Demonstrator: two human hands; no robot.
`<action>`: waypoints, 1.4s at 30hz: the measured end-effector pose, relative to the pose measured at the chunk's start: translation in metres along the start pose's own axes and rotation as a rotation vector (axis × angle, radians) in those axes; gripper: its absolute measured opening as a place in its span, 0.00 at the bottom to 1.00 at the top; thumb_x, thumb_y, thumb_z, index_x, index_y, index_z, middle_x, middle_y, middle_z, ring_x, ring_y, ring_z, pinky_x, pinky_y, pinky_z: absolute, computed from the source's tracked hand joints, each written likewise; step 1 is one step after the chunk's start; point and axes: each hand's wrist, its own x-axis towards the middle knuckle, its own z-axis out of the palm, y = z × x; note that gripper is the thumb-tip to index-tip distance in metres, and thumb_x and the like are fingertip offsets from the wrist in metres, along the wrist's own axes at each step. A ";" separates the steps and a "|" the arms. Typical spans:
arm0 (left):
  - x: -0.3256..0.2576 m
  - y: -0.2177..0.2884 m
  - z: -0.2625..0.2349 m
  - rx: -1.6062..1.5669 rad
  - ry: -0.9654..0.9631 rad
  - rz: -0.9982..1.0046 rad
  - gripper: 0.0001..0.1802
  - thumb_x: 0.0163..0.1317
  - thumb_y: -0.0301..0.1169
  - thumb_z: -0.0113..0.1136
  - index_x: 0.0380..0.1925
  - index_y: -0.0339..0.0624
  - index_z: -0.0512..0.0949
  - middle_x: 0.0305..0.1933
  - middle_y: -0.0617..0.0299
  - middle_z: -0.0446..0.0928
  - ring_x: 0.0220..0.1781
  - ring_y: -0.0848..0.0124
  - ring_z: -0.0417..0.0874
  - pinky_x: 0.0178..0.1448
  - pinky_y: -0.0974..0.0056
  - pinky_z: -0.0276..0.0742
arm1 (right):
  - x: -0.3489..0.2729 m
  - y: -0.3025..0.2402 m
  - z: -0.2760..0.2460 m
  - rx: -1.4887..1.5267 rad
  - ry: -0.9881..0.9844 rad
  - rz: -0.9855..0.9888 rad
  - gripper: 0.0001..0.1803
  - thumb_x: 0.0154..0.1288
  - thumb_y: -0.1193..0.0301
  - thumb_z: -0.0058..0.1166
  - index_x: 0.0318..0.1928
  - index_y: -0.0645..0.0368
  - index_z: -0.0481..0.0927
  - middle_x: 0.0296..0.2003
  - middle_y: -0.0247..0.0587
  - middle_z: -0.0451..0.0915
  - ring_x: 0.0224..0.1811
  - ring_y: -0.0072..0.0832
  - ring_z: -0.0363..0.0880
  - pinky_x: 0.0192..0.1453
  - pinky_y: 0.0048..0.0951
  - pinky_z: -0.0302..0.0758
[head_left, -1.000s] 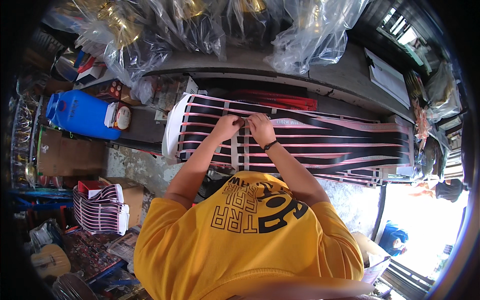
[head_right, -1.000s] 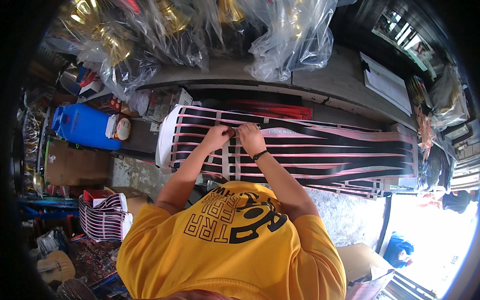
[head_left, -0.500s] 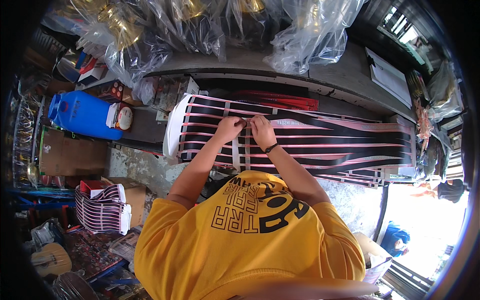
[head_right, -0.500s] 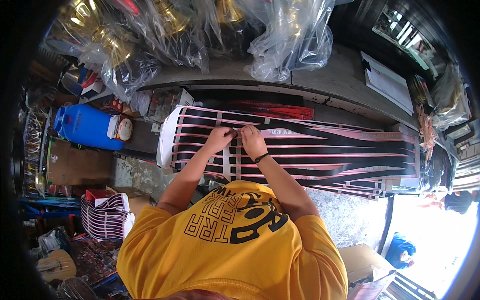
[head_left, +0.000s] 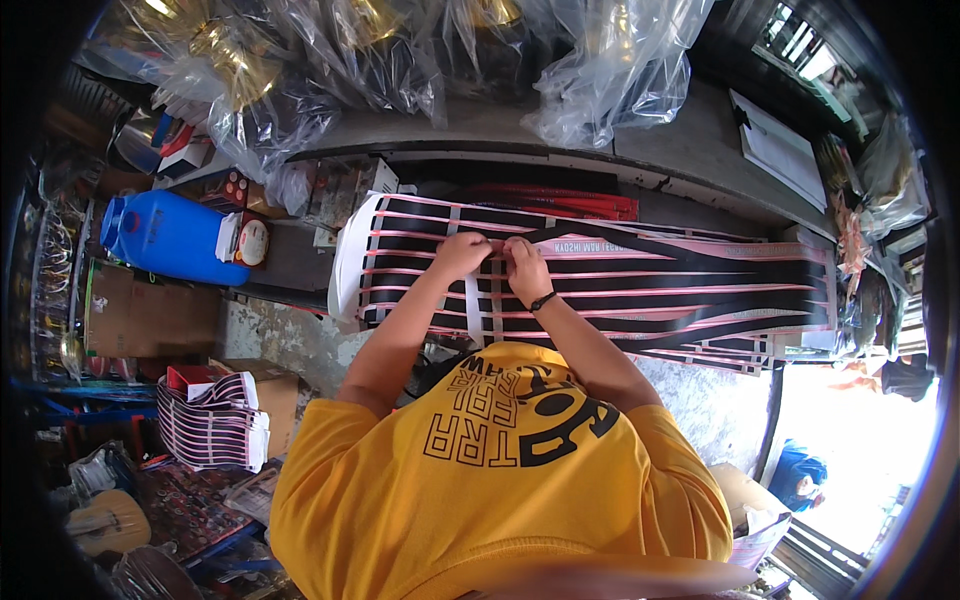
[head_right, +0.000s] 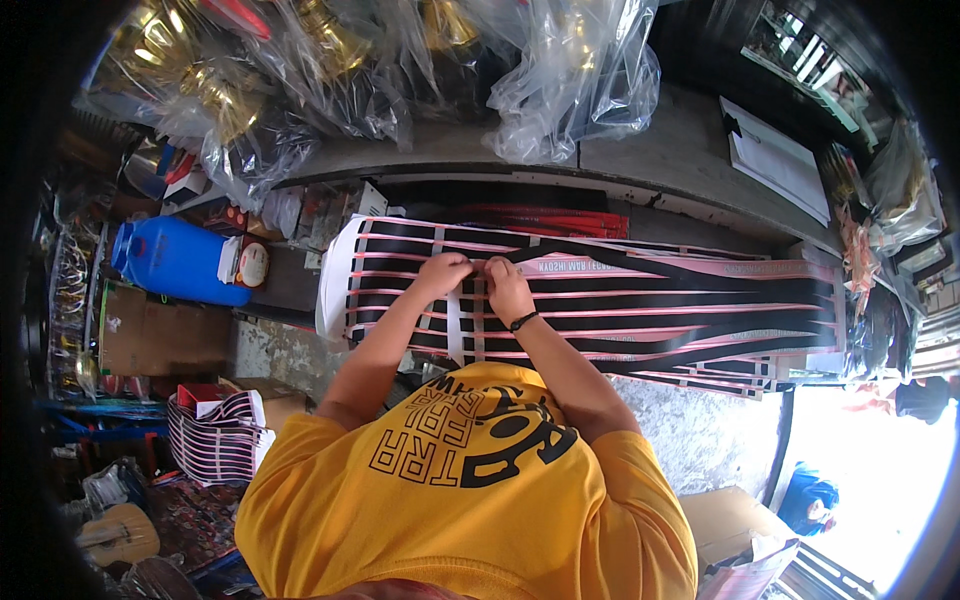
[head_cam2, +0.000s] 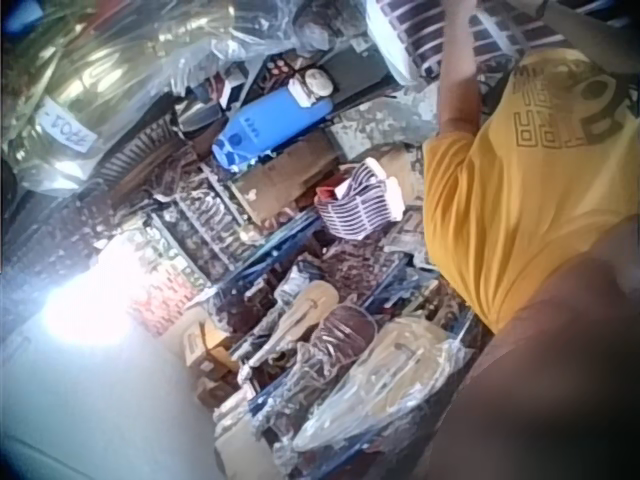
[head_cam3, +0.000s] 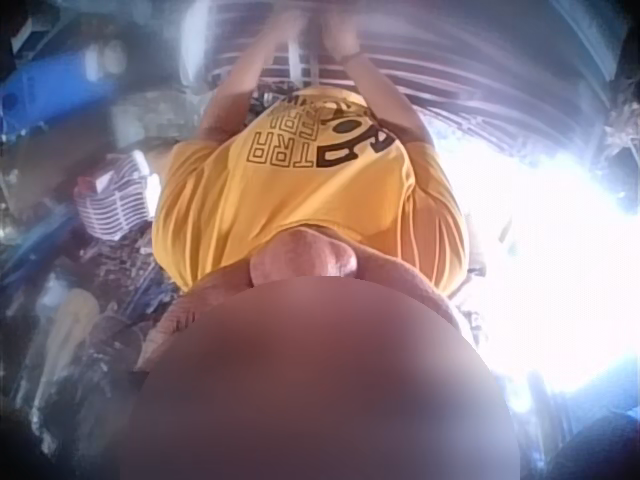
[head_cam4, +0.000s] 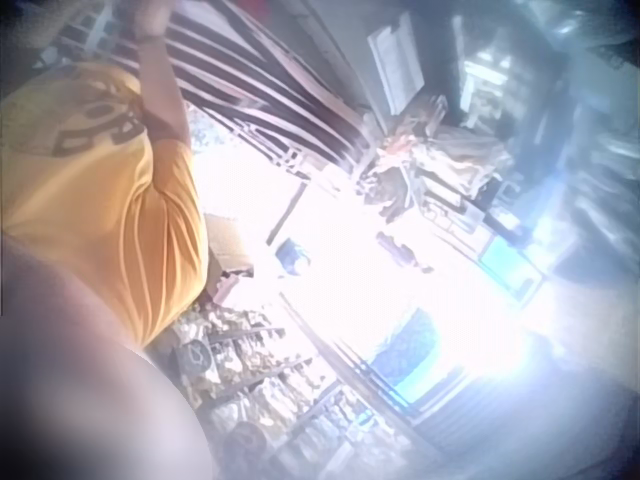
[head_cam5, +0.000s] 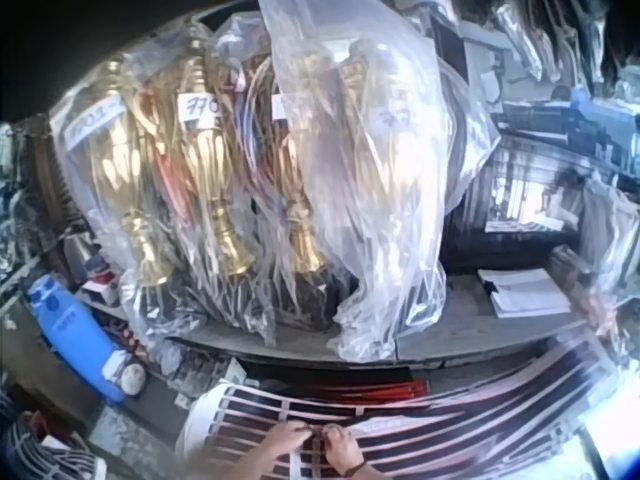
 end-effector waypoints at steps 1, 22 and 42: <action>0.009 0.004 -0.003 0.034 -0.012 -0.012 0.19 0.61 0.47 0.60 0.35 0.42 0.86 0.33 0.52 0.84 0.37 0.57 0.86 0.44 0.58 0.79 | 0.000 -0.001 0.000 -0.033 0.009 -0.011 0.11 0.59 0.82 0.50 0.43 0.61 0.74 0.41 0.49 0.80 0.44 0.50 0.79 0.47 0.46 0.77; 0.106 0.017 0.010 0.445 -0.676 -0.076 0.08 0.51 0.23 0.63 0.32 0.42 0.86 0.31 0.58 0.85 0.32 0.67 0.86 0.35 0.63 0.81 | 0.004 -0.005 0.020 -0.385 -0.041 0.041 0.06 0.60 0.70 0.55 0.39 0.54 0.78 0.37 0.39 0.78 0.44 0.40 0.78 0.45 0.43 0.75; 0.072 0.041 -0.008 0.580 -0.391 0.331 0.21 0.50 0.27 0.65 0.46 0.39 0.74 0.44 0.44 0.82 0.51 0.46 0.83 0.52 0.48 0.79 | -0.001 -0.001 0.023 -0.367 -0.112 0.072 0.08 0.60 0.71 0.55 0.41 0.55 0.75 0.42 0.41 0.75 0.48 0.42 0.74 0.49 0.49 0.68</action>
